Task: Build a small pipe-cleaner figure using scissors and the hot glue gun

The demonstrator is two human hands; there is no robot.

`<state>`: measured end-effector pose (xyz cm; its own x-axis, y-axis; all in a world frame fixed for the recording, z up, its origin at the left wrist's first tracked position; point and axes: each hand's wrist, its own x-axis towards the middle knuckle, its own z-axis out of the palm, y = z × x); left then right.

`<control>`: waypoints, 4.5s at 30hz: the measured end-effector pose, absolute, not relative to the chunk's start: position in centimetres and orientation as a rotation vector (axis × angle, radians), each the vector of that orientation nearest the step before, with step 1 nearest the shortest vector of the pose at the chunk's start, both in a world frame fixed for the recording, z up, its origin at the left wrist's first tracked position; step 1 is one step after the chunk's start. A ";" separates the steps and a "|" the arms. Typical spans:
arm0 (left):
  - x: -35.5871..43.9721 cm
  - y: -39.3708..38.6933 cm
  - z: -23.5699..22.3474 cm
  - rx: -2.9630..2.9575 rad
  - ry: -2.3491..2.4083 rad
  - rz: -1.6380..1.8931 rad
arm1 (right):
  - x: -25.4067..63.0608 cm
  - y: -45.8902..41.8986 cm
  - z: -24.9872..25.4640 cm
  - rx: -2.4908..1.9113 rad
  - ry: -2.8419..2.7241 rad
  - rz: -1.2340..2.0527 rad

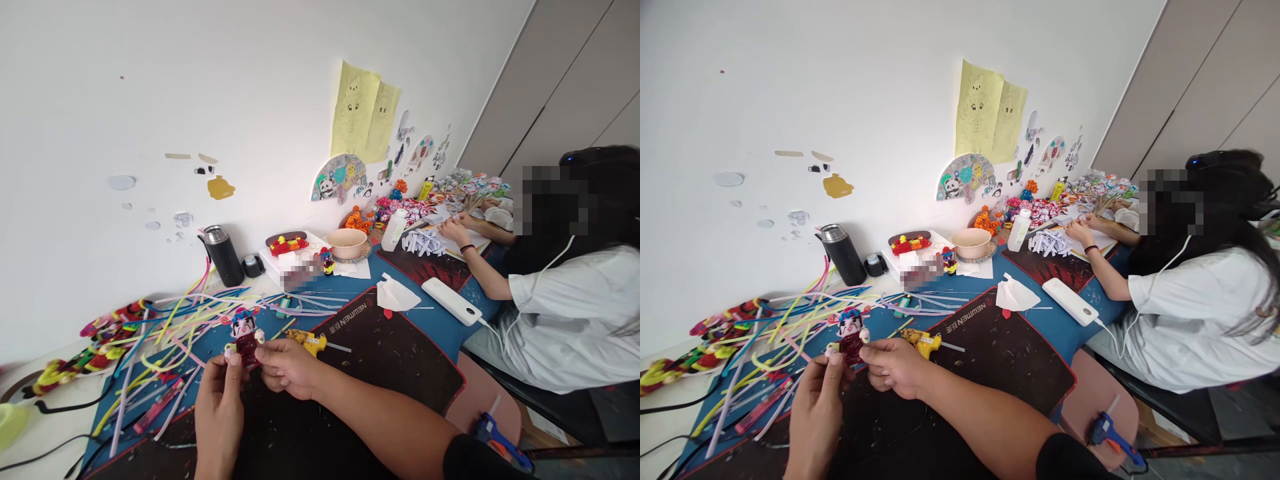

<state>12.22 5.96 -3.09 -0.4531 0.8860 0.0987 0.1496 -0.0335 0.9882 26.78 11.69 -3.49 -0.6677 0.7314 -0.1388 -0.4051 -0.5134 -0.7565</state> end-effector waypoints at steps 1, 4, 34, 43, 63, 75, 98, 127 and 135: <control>12.2 6.0 -3.0 1.098 1.633 1.541 | 26.8 11.7 -3.5 -0.589 -0.937 2.188; 12.3 5.9 -2.8 1.090 1.635 1.538 | 26.8 11.7 -3.4 -0.598 -0.950 2.186; 11.8 6.8 -3.4 0.812 1.474 1.527 | 26.4 11.5 -3.3 -0.685 -0.916 2.122; 12.4 6.7 -3.4 0.752 1.525 1.603 | 25.8 11.2 -3.5 -0.764 -0.862 2.033; 11.8 6.6 -4.6 0.749 1.445 1.546 | 25.5 11.3 -4.0 -0.808 -0.899 1.946; 11.4 6.9 -5.0 0.822 1.519 1.510 | 25.3 11.3 -3.7 -0.830 -0.858 1.951; 10.9 6.6 -4.0 0.896 1.663 1.619 | 24.9 11.2 -4.0 -0.819 -0.910 1.922; 11.3 6.4 -3.1 0.871 1.682 1.606 | 25.1 11.2 -4.3 -0.848 -0.915 1.922; 11.2 6.4 -3.1 0.868 1.660 1.597 | 25.1 11.2 -4.2 -0.817 -0.916 1.916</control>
<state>11.16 6.42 -3.13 -0.5568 0.8305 -0.0171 0.0150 0.0306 0.9994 25.10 11.23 -4.21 -0.4356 0.8795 -0.1915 -0.4035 -0.3809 -0.8319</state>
